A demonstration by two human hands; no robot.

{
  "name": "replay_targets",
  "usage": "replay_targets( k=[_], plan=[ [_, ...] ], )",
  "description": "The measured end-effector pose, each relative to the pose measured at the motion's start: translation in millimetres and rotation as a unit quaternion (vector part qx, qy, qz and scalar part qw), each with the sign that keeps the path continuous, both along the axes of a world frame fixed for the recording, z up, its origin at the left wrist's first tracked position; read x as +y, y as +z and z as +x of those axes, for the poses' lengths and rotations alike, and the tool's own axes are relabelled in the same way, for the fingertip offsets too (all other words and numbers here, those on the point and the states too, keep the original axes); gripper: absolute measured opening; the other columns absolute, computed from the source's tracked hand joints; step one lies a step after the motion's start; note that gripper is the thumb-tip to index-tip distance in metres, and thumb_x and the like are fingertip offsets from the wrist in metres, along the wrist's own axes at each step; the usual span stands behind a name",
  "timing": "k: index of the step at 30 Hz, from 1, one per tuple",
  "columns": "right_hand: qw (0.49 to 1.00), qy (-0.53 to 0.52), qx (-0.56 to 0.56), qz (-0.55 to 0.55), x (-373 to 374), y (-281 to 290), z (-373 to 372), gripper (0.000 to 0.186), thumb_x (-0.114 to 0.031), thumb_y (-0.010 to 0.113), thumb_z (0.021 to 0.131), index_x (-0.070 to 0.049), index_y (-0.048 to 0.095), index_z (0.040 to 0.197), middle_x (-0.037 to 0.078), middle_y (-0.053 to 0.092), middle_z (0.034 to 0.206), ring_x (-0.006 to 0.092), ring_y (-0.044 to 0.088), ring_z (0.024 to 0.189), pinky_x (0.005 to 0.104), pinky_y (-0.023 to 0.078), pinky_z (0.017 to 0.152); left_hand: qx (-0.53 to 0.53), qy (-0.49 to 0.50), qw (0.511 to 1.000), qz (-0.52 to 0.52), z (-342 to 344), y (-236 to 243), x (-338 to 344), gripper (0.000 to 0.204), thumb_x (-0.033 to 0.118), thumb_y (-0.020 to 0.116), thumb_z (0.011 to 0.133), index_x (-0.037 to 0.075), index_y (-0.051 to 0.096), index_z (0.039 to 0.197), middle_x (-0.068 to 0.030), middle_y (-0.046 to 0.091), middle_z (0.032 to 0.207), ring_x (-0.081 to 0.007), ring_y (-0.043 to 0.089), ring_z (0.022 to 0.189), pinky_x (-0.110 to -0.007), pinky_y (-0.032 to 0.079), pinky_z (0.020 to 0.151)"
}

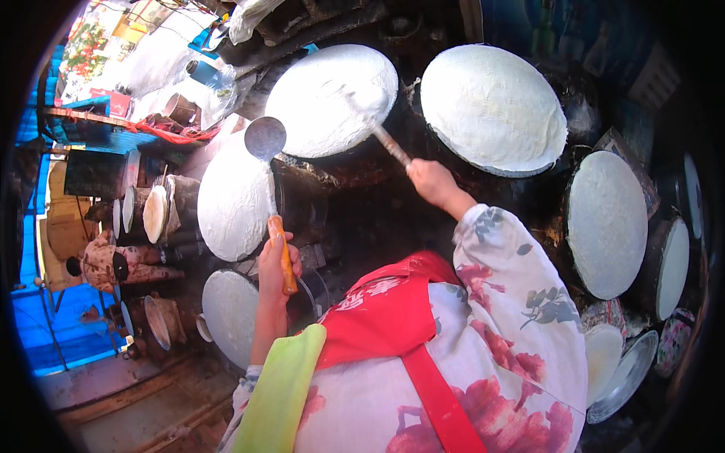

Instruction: The person scoops batter from a large bowl and pours it onto several round griddles. They use a wooden stick to spread the batter evenly and a spatula to flip the cakes as they cook. The person removes finished cakes and places them on a nearby surface.

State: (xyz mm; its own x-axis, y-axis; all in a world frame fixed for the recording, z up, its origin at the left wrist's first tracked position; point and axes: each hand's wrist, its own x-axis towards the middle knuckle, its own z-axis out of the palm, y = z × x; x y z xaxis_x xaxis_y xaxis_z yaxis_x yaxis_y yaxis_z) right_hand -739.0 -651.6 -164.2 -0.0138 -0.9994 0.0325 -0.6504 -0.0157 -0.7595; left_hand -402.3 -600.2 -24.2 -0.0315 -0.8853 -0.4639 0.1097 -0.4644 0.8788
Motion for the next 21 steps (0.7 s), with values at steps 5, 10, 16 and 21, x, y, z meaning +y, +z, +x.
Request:
replay_targets(
  k=[5, 10, 16, 21],
  plan=[
    [0.998, -0.021, 0.024, 0.055, 22, -1, 0, 0.029, -0.028, 0.044, 0.092, -0.004, 0.055, 0.082, 0.023, 0.059, 0.074, 0.0435, 0.057, 0.075, 0.0504, 0.043, 0.064, -0.008, 0.005, 1.000, 0.024, 14, -1, 23, 0.025, 0.028, 0.044, 0.097, 0.004, 0.048, 0.106, -0.0041, 0.049, 0.064, -0.0104, 0.046, 0.046, -0.022, 0.038, 0.042],
    [0.988, -0.121, 0.084, 0.051, -44, 5, -6, 0.030, -0.029, 0.044, 0.092, -0.002, 0.054, 0.082, 0.025, 0.061, 0.077, 0.0444, 0.058, 0.076, 0.0535, 0.043, 0.066, 0.018, 0.019, 1.000, 0.014, 9, -2, 16, 0.026, 0.028, 0.045, 0.097, 0.004, 0.048, 0.105, -0.0042, 0.049, 0.063, -0.0106, 0.045, 0.046, -0.022, 0.037, 0.042],
    [0.979, -0.133, 0.136, 0.070, -154, 24, -2, 0.026, -0.018, 0.046, 0.085, -0.002, 0.066, 0.084, 0.023, 0.065, 0.086, 0.0381, 0.064, 0.084, 0.0459, 0.050, 0.072, 0.017, 0.010, 1.000, 0.001, 4, 7, 0, 0.027, 0.029, 0.045, 0.097, 0.003, 0.048, 0.105, -0.0043, 0.048, 0.063, -0.0107, 0.045, 0.045, -0.022, 0.037, 0.042],
    [0.986, -0.045, 0.159, 0.009, -128, 33, 18, 0.023, -0.015, 0.046, 0.085, -0.001, 0.063, 0.078, 0.023, 0.064, 0.077, 0.0381, 0.064, 0.078, 0.0466, 0.050, 0.070, 0.014, 0.003, 1.000, 0.004, 3, 4, -11, 0.028, 0.029, 0.045, 0.097, 0.003, 0.048, 0.105, -0.0045, 0.048, 0.063, -0.0109, 0.044, 0.045, -0.022, 0.036, 0.041]
  ],
)
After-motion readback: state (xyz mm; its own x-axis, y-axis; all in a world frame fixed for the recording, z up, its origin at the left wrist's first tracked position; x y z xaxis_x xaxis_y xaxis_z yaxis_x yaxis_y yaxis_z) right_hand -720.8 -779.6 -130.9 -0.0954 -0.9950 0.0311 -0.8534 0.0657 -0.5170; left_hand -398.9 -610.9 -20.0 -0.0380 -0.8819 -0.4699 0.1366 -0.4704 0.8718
